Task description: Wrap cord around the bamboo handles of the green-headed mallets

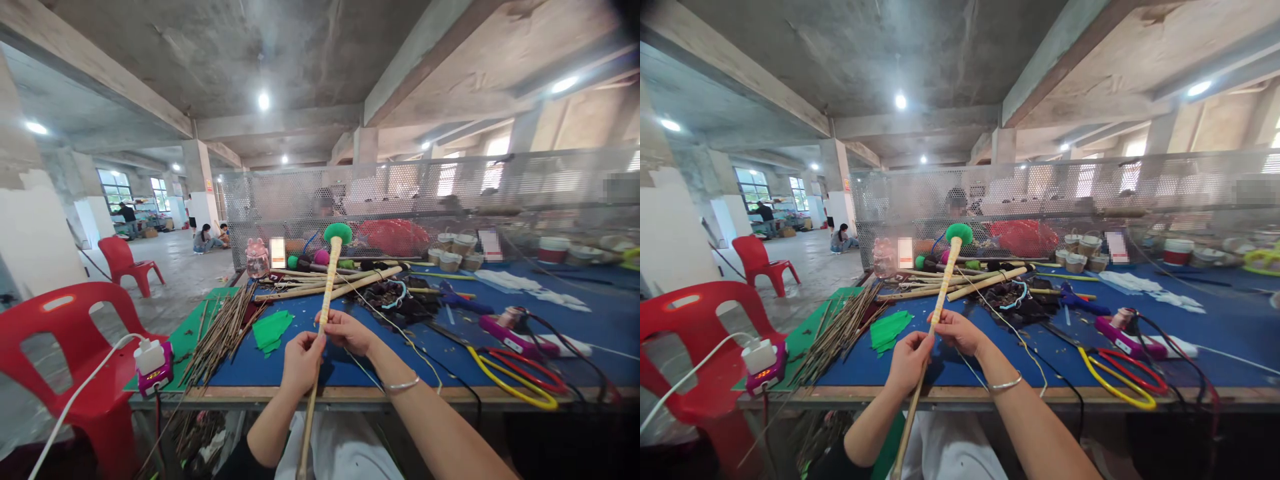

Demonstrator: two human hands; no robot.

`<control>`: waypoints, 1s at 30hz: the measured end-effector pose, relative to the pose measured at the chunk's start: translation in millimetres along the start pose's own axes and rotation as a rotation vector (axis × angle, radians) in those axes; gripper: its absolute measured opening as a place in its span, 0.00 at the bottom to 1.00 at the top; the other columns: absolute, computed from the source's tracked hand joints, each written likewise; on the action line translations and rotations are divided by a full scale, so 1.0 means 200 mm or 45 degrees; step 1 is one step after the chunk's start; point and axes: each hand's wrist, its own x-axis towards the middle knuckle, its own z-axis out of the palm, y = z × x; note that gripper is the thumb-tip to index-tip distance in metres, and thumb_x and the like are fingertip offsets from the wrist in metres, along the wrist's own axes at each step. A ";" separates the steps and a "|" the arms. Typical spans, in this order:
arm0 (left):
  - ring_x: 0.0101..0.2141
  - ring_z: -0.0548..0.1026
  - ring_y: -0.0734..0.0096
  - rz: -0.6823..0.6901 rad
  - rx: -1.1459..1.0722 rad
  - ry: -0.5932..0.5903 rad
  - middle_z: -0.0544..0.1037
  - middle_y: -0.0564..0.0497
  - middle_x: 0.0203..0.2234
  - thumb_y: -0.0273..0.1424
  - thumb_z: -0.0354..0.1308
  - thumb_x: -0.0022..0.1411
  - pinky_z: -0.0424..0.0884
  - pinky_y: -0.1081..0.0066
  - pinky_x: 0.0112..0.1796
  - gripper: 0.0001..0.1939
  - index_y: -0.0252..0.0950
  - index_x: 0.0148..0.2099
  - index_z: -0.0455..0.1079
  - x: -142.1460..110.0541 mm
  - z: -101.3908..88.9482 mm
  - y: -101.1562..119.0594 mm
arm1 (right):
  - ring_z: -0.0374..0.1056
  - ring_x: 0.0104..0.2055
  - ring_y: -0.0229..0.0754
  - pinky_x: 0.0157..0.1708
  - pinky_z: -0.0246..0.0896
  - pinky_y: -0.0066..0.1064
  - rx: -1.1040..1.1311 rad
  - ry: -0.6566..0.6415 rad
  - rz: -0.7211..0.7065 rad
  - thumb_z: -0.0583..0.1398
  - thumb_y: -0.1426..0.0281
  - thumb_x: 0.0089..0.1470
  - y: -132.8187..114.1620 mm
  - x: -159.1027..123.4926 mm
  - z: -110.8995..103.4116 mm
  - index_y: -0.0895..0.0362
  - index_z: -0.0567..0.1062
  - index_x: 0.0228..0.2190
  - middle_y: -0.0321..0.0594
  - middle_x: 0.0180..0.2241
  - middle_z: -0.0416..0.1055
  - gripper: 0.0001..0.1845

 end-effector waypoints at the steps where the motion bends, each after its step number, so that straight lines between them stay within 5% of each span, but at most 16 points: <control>1: 0.13 0.58 0.81 -0.027 -0.039 -0.042 0.64 0.57 0.12 0.47 0.53 0.50 0.53 0.78 0.16 0.20 0.33 0.26 0.66 0.00 0.00 0.00 | 0.40 0.13 0.24 0.12 0.29 0.22 0.006 -0.017 0.008 0.65 0.65 0.39 0.00 0.00 0.00 0.59 0.66 0.34 0.25 0.16 0.54 0.20; 5: 0.13 0.58 0.80 -0.086 -0.126 -0.140 0.63 0.57 0.11 0.50 0.49 0.52 0.52 0.77 0.15 0.24 0.32 0.26 0.67 -0.01 0.00 0.02 | 0.38 0.12 0.24 0.12 0.28 0.22 -0.042 -0.015 0.010 0.64 0.63 0.41 0.00 0.00 0.00 0.60 0.65 0.28 0.25 0.14 0.52 0.17; 13: 0.14 0.57 0.82 -0.155 -0.073 -0.013 0.64 0.58 0.13 0.43 0.60 0.43 0.52 0.78 0.17 0.18 0.32 0.26 0.66 0.02 0.00 0.04 | 0.40 0.12 0.24 0.13 0.29 0.23 -0.198 0.141 -0.007 0.65 0.63 0.38 0.01 0.01 0.00 0.61 0.66 0.26 0.26 0.15 0.54 0.18; 18: 0.22 0.66 0.74 -0.017 0.222 -0.035 0.73 0.50 0.22 0.37 0.58 0.47 0.61 0.74 0.25 0.14 0.31 0.33 0.70 -0.02 -0.01 0.05 | 0.44 0.15 0.25 0.14 0.35 0.21 -0.256 0.269 -0.119 0.66 0.65 0.35 0.00 0.02 0.01 0.61 0.67 0.26 0.28 0.17 0.58 0.18; 22: 0.31 0.70 0.69 0.101 0.316 0.122 0.74 0.46 0.32 0.35 0.57 0.49 0.63 0.72 0.33 0.17 0.33 0.42 0.68 -0.06 0.02 0.04 | 0.50 0.17 0.26 0.16 0.41 0.21 -0.265 0.285 -0.183 0.66 0.65 0.36 0.02 0.04 0.01 0.62 0.68 0.27 0.30 0.20 0.61 0.18; 30: 0.12 0.54 0.84 -0.093 -0.098 -0.040 0.64 0.57 0.13 0.46 0.49 0.54 0.49 0.80 0.14 0.20 0.32 0.32 0.67 -0.04 0.03 0.01 | 0.37 0.14 0.25 0.13 0.28 0.21 0.070 0.019 -0.009 0.64 0.63 0.41 -0.01 0.00 0.01 0.61 0.69 0.35 0.24 0.14 0.48 0.20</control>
